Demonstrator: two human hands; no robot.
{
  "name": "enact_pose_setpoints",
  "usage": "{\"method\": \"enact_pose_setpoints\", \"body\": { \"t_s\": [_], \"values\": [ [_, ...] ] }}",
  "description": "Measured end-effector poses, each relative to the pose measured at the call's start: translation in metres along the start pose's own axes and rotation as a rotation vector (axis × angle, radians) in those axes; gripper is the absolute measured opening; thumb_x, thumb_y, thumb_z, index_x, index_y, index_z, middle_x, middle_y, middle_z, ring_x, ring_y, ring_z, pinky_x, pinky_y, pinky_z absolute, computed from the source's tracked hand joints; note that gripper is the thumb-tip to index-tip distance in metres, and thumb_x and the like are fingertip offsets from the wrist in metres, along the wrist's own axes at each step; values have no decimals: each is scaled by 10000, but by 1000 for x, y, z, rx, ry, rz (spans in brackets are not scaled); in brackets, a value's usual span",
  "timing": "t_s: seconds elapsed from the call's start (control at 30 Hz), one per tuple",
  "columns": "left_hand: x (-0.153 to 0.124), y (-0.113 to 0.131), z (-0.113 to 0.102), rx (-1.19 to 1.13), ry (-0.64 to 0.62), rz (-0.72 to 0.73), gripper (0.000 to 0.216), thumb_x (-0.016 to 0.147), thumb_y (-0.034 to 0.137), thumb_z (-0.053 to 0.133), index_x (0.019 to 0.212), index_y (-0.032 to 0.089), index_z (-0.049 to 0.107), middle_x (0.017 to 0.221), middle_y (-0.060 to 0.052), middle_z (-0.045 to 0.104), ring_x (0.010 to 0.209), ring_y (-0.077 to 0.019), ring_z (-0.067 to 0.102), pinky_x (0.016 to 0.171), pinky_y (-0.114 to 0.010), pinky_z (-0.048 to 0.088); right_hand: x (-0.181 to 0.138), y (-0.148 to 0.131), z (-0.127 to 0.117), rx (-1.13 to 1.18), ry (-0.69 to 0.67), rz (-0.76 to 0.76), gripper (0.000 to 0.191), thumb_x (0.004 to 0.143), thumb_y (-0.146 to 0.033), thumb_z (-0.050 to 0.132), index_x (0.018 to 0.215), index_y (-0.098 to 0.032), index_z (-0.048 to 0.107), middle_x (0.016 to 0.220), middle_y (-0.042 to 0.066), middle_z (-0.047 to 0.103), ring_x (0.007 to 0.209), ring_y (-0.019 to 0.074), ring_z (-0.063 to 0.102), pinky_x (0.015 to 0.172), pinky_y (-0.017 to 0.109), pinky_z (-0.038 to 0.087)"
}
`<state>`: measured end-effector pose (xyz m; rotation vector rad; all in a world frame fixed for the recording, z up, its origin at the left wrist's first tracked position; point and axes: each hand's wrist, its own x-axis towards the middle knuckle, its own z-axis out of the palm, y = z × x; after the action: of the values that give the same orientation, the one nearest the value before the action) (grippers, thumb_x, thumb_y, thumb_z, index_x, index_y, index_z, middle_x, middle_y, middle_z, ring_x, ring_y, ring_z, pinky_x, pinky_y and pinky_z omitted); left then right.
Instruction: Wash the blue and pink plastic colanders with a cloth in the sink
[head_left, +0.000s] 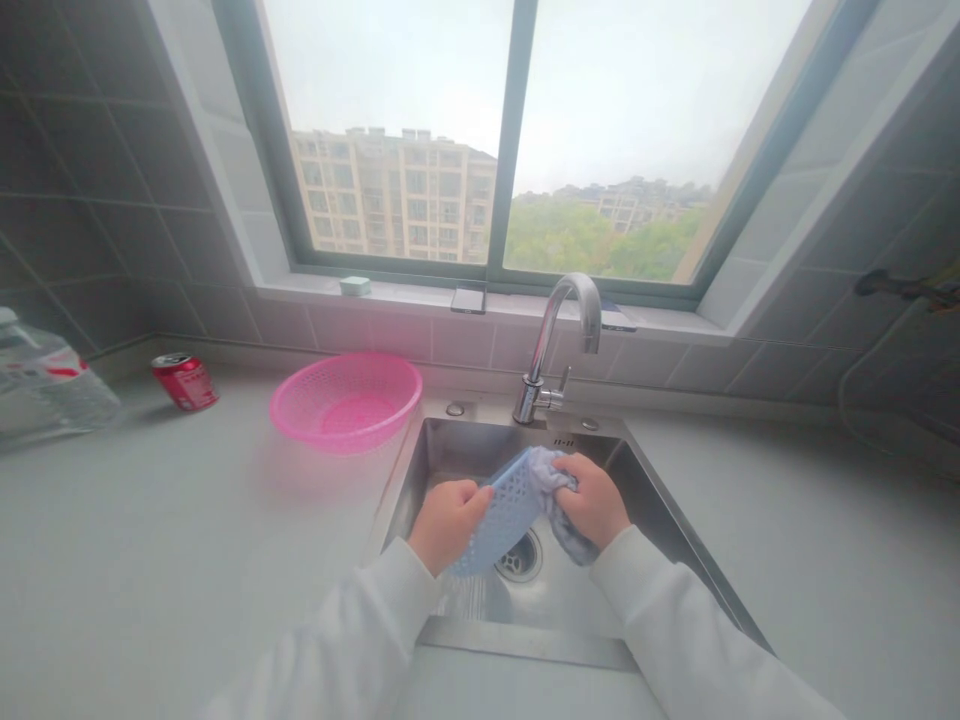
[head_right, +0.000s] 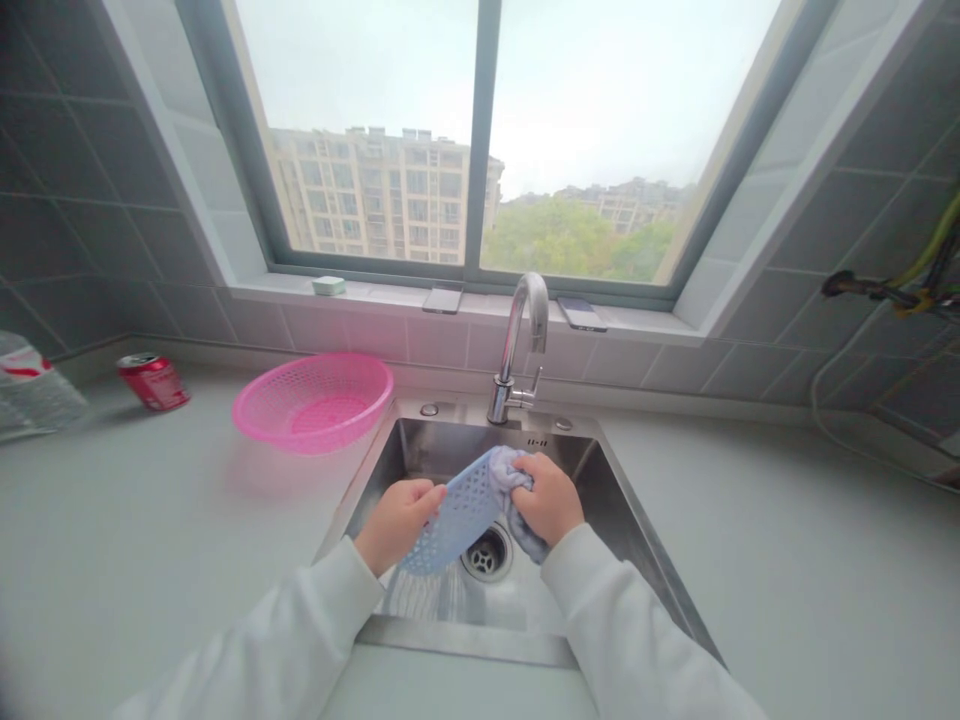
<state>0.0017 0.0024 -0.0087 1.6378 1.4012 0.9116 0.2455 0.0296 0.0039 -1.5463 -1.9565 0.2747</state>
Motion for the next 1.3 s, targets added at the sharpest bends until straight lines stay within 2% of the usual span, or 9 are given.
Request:
{"method": "enact_pose_setpoints", "body": {
  "t_s": [0.1, 0.27, 0.4, 0.63, 1.3],
  "values": [
    [0, 0, -1, 1, 13, 0, 461, 830, 589, 418, 556, 219, 409, 544, 30, 421, 566, -147, 413, 585, -306, 240, -3, -5, 2, -46, -30, -31, 327, 716, -214, 524, 975, -186, 722, 917, 75, 639, 854, 239, 640, 797, 353, 478],
    [2, 0, -4, -10, 17, -15, 481, 831, 602, 417, 554, 211, 462, 531, 19, 455, 560, -154, 435, 591, -309, 263, -20, -34, 6, -34, -82, -235, 299, 683, -163, 553, 932, -202, 714, 928, 64, 638, 822, 205, 626, 744, 305, 460],
    [3, -1, -3, -29, 2, -16, 486, 832, 604, 425, 562, 205, 489, 530, 16, 465, 558, -155, 448, 594, -308, 272, -26, -42, 6, 7, -95, -340, 249, 681, -146, 555, 872, -203, 704, 854, 44, 604, 730, 170, 586, 678, 276, 431],
    [2, -4, 0, -24, 11, -21, 461, 838, 575, 444, 561, 208, 470, 534, 23, 468, 560, -149, 447, 586, -301, 270, -21, -34, 6, 32, -51, -236, 270, 664, -144, 520, 857, -201, 700, 814, 26, 566, 718, 169, 577, 678, 277, 426],
    [1, -1, -2, 26, 31, 15, 493, 868, 584, 445, 546, 211, 410, 528, 40, 405, 552, -133, 398, 571, -297, 223, -17, -29, 3, 15, -58, -179, 273, 694, -170, 533, 903, -220, 702, 856, 28, 597, 774, 185, 602, 728, 296, 455]
  ]
}}
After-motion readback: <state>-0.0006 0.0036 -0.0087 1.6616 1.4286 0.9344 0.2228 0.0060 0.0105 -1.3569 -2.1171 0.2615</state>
